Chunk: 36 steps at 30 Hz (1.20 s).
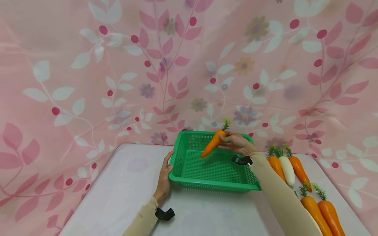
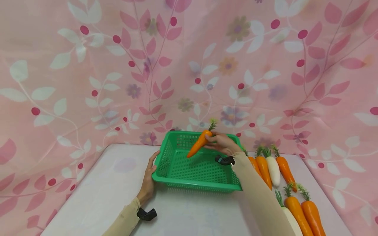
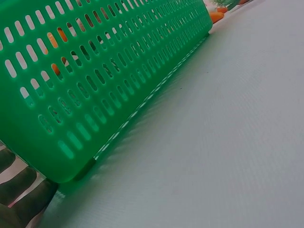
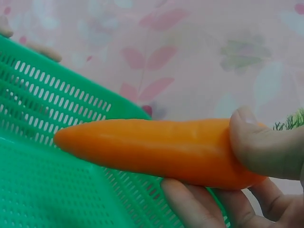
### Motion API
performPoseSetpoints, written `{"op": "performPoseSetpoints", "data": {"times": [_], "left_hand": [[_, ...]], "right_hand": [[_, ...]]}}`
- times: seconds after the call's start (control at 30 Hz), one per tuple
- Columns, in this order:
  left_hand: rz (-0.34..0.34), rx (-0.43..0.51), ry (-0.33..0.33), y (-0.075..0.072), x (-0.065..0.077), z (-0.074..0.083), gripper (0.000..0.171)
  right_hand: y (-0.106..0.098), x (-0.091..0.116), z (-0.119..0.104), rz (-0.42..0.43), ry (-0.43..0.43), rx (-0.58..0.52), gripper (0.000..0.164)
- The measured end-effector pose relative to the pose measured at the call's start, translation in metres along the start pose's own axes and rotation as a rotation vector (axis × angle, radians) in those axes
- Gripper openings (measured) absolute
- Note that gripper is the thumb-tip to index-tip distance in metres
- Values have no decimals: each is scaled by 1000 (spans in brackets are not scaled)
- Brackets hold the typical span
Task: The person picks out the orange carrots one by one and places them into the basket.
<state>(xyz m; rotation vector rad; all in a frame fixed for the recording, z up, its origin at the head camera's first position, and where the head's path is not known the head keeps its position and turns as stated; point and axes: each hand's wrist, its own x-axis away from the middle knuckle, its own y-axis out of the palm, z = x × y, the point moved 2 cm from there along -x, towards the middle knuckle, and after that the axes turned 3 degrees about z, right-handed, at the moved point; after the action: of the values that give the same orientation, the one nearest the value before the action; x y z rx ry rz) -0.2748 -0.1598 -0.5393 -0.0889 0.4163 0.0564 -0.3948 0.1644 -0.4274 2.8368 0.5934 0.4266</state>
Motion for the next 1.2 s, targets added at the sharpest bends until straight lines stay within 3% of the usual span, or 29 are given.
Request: {"op": "performPoseSetpoints", "data": {"times": [0.1,0.57,1.2], "left_hand": [[-4,-8,1,-1,0,1,57],[-20,-11,-11,-3,-7,0,59],[-30,-8,-9,-2,-2,0,59]], "right_hand": [[3,-3,1,-1,9,4,41],[29,-28,3,-43,39,36,37],[57,-57,17,-129,116,125,56]]}}
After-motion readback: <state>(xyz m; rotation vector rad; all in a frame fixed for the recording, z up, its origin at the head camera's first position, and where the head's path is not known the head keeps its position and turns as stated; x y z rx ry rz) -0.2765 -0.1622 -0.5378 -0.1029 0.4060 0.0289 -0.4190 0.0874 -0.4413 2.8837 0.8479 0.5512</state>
